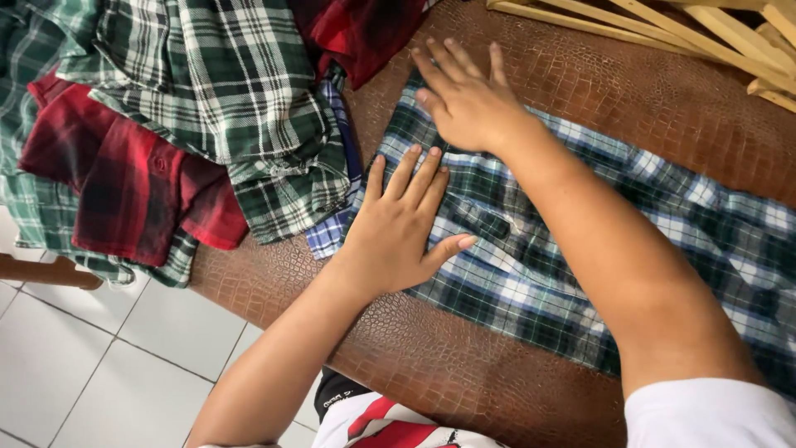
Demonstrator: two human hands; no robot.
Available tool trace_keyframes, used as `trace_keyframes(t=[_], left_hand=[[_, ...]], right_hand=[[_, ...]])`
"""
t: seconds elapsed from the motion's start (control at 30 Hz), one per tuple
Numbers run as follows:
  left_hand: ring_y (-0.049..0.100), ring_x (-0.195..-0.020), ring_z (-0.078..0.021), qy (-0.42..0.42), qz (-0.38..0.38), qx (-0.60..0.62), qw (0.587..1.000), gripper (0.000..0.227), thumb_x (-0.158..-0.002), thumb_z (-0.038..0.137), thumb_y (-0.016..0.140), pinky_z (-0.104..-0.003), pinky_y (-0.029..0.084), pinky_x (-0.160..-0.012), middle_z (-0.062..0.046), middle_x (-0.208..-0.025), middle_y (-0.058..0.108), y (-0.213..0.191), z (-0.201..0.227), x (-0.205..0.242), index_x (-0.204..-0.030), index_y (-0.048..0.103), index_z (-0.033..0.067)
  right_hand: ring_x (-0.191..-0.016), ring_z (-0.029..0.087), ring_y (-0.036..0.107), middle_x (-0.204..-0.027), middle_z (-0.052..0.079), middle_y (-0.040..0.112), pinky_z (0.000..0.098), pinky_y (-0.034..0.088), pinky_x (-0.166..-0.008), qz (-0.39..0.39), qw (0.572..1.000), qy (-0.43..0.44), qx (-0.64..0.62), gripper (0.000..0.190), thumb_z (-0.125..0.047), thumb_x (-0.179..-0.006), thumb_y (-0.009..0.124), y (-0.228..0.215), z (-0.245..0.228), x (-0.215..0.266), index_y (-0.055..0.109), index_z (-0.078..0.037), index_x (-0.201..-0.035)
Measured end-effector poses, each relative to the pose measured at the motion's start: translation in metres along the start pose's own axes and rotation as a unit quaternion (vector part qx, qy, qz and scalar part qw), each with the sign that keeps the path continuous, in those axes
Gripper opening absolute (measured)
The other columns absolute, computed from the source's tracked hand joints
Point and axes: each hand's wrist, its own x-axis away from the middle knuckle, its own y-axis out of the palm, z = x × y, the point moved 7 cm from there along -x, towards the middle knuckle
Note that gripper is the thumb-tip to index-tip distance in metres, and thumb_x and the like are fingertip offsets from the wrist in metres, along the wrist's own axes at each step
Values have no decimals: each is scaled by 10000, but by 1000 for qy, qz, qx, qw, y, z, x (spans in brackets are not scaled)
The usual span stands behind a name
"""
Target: Folding a green and white plaid shirt on a workspace table.
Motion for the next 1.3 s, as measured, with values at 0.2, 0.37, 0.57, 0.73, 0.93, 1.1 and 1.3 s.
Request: trace_keyframes(t=[0.2, 0.37, 0.57, 0.73, 0.93, 1.1, 1.3], left_hand=[[358, -1463, -445, -8, 1, 3, 1000, 814, -1030, 614, 369, -678, 238, -1163, -279, -1535, 457, -1, -1, 1, -1383, 561, -94], [378, -1453, -439, -13, 20, 43, 999, 691, -1038, 548, 414, -655, 260, -1173, -264, -1508, 481, -10, -1, 0, -1351, 569, -49], [650, -1103, -334, -81, 103, 281, 951, 251, -945, -11, 598, -434, 515, -976, -187, -1215, 659, -68, -21, -14, -1196, 588, -13], [569, -1020, -317, -185, 119, 40, 975, 198, -997, 185, 605, -451, 383, -939, -128, -1091, 605, -49, -60, 10, -1140, 593, 49], [558, -920, -332, -181, 121, -15, 976, 292, -958, 335, 700, -456, 398, -922, -122, -1009, 592, -45, -61, 15, -995, 613, 59], [630, -1038, -338, -253, 14, 107, 962, 401, -918, 454, 731, -499, 312, -975, -56, -873, 620, -26, -74, 14, -1083, 517, 158], [719, -927, -456, -196, 78, 238, 948, 588, -840, 237, 816, -530, 493, -840, -156, -942, 718, -53, -47, 5, -1227, 396, 95]], right_hand=[[-1523, 343, 74, -1662, 235, 168, 625, -111, -1147, 28, 998, 55, 16, 670, -457, -1082, 161, 3, 51, 0, 252, -30, -1589], [-1056, 369, 659, -1218, 150, 696, 721, 203, -1088, 212, 973, -11, -93, 257, -5, -980, 533, -23, 58, 12, 675, -25, -1194], [-901, 298, 686, -1076, 138, 720, 465, 533, -779, 213, 970, 9, -119, 306, -277, -1083, 529, -32, 39, 7, 664, -31, -1203], [-999, 323, 597, -1133, 152, 673, 519, 344, -944, 188, 981, -19, -48, 258, -147, -957, 662, -27, 24, 7, 720, -87, -1202], [-740, 220, 523, -956, 126, 658, 370, 426, -683, 270, 943, -195, -9, 273, 24, -862, 636, -61, -39, 42, 782, -34, -1086], [-457, 272, 604, -611, 145, 633, 359, 516, -495, 2, 965, -130, -228, 367, -13, -910, 503, -64, -93, 76, 664, 49, -1234], [-894, 379, 742, -758, 139, 737, 524, 554, -792, 1, 969, 59, -241, 318, -399, -986, 535, -51, -73, 80, 478, -167, -1197]])
